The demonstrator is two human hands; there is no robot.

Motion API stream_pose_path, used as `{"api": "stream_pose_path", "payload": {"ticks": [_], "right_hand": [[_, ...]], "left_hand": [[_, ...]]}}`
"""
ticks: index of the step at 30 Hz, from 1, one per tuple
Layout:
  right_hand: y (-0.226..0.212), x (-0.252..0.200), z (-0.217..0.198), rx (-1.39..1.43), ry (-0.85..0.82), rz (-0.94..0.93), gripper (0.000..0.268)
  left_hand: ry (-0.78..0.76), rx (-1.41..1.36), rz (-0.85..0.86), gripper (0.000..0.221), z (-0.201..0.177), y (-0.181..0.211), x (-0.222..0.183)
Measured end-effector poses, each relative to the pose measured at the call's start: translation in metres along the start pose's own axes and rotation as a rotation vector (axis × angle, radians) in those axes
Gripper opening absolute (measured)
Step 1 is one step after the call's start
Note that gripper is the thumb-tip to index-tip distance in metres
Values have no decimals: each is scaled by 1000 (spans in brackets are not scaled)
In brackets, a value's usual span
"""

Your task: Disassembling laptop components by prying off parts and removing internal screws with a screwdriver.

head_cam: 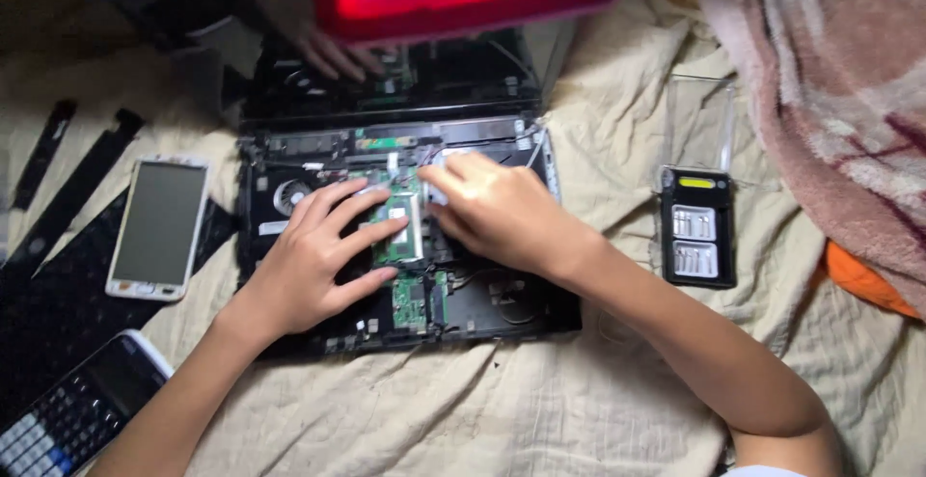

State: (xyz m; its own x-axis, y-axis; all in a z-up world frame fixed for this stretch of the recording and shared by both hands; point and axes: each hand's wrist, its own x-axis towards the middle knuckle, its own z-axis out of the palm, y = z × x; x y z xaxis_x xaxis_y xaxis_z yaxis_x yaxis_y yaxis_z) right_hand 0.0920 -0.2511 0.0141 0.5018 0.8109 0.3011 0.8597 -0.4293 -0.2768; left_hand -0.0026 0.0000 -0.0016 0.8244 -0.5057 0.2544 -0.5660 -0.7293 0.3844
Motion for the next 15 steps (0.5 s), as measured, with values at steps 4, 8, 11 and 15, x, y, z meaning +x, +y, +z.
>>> {"api": "stream_pose_path", "payload": {"ticks": [4, 8, 11, 15], "right_hand": [[4, -3, 4, -68, -40, 68, 26], [-4, -4, 7, -172, 35, -16, 16], [-5, -2, 9, -262, 85, -31, 10], [1, -6, 7, -224, 66, 6, 11]], "left_hand": [[-2, 19, -2, 50, 2, -2, -1], [12, 26, -53, 46, 6, 0, -5], [2, 22, -46, 47, 7, -3, -5], [-9, 33, -39, 48, 7, -6, -4]]}}
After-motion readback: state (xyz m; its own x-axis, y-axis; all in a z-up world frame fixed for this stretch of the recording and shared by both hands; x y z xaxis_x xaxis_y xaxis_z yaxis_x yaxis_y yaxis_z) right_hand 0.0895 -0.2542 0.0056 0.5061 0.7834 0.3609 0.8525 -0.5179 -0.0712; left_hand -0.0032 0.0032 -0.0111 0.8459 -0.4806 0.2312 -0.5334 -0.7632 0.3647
